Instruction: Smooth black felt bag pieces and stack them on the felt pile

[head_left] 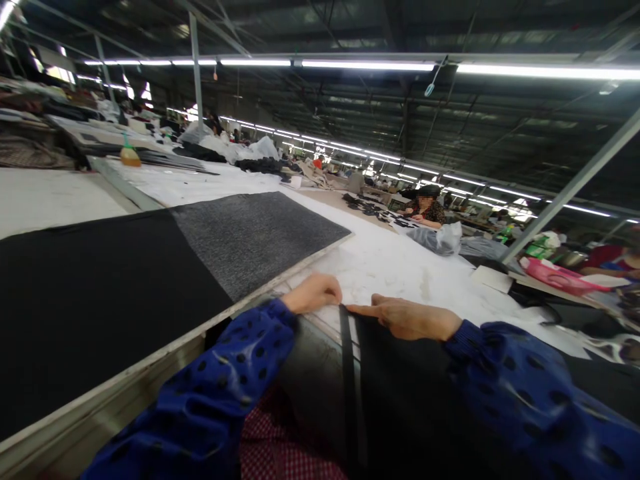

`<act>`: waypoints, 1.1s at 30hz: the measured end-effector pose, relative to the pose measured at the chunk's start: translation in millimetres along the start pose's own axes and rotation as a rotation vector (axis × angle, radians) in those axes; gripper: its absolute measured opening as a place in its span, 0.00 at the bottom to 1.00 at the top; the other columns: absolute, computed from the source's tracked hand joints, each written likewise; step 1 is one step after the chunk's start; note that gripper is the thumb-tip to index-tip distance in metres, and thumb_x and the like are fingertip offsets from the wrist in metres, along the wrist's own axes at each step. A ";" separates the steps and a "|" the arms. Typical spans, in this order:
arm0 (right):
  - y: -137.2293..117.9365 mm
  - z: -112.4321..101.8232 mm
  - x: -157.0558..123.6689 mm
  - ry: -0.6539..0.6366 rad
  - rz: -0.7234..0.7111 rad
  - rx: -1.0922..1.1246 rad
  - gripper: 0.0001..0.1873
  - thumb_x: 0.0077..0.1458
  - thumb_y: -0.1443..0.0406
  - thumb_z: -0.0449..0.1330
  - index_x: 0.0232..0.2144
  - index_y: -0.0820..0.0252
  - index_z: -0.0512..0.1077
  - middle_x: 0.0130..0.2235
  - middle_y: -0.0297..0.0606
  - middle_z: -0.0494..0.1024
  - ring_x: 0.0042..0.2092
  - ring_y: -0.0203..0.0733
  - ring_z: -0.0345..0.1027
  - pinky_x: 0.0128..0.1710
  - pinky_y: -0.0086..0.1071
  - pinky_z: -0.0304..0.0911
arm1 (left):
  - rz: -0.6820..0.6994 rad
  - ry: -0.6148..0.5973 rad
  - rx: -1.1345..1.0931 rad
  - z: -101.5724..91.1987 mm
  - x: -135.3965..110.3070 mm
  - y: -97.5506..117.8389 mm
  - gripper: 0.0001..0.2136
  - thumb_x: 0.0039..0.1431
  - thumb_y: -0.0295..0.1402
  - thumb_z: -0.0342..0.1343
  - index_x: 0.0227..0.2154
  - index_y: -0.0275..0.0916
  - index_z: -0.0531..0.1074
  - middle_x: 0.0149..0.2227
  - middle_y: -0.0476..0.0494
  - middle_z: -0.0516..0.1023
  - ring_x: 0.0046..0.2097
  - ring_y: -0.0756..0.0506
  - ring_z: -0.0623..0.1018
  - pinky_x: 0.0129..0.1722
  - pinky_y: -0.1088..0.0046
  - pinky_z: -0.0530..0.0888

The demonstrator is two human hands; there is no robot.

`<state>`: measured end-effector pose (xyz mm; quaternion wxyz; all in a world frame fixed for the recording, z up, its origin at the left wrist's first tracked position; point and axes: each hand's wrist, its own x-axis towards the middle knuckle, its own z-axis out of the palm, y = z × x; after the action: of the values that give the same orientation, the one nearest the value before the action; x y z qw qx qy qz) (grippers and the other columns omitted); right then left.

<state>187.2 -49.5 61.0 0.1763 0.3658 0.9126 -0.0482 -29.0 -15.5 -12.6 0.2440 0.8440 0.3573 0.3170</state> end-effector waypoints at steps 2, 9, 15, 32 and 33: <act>0.6 -2.2 2.5 -0.008 -0.009 -0.009 0.39 0.47 0.79 0.49 0.61 0.50 0.56 0.34 0.39 0.66 0.27 0.33 0.57 0.29 0.26 0.58 | -0.052 0.026 -0.107 0.3 -0.7 -3.8 0.07 0.49 0.26 0.53 0.30 0.34 0.75 0.29 0.48 0.76 0.32 0.50 0.73 0.33 0.78 0.67; -0.7 -2.3 2.0 -0.055 0.022 -0.020 0.38 0.51 0.78 0.47 0.63 0.51 0.51 0.38 0.40 0.66 0.30 0.35 0.60 0.34 0.28 0.60 | -0.033 0.004 0.128 1.1 2.8 7.1 0.06 0.48 0.27 0.56 0.29 0.38 0.76 0.31 0.49 0.75 0.32 0.50 0.71 0.31 0.77 0.64; 0.6 -6.1 2.4 -0.102 0.020 -0.006 0.38 0.53 0.76 0.46 0.64 0.47 0.45 0.40 0.39 0.66 0.33 0.35 0.62 0.37 0.29 0.60 | 0.121 -0.011 0.305 0.5 -1.2 11.5 0.08 0.54 0.25 0.50 0.28 0.40 0.75 0.35 0.49 0.74 0.38 0.49 0.72 0.31 0.76 0.61; -2.3 -9.4 8.6 -0.113 -0.019 -0.106 0.46 0.43 0.80 0.49 0.64 0.50 0.47 0.37 0.36 0.66 0.33 0.34 0.62 0.35 0.25 0.59 | 0.040 0.036 0.088 -1.8 -1.8 5.9 0.06 0.51 0.24 0.51 0.27 0.37 0.73 0.30 0.49 0.74 0.35 0.50 0.72 0.34 0.77 0.64; -4.2 -8.8 9.9 -0.114 -0.016 -0.112 0.47 0.42 0.80 0.49 0.64 0.49 0.47 0.36 0.36 0.66 0.34 0.35 0.62 0.36 0.26 0.60 | -0.008 0.075 0.012 -2.4 -2.1 4.7 0.06 0.50 0.24 0.50 0.27 0.36 0.72 0.28 0.49 0.74 0.33 0.50 0.71 0.33 0.78 0.64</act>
<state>175.2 -44.3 65.5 0.2478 0.3447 0.9052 -0.0193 -29.7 -19.6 -8.7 0.2263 0.8316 0.3714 0.3454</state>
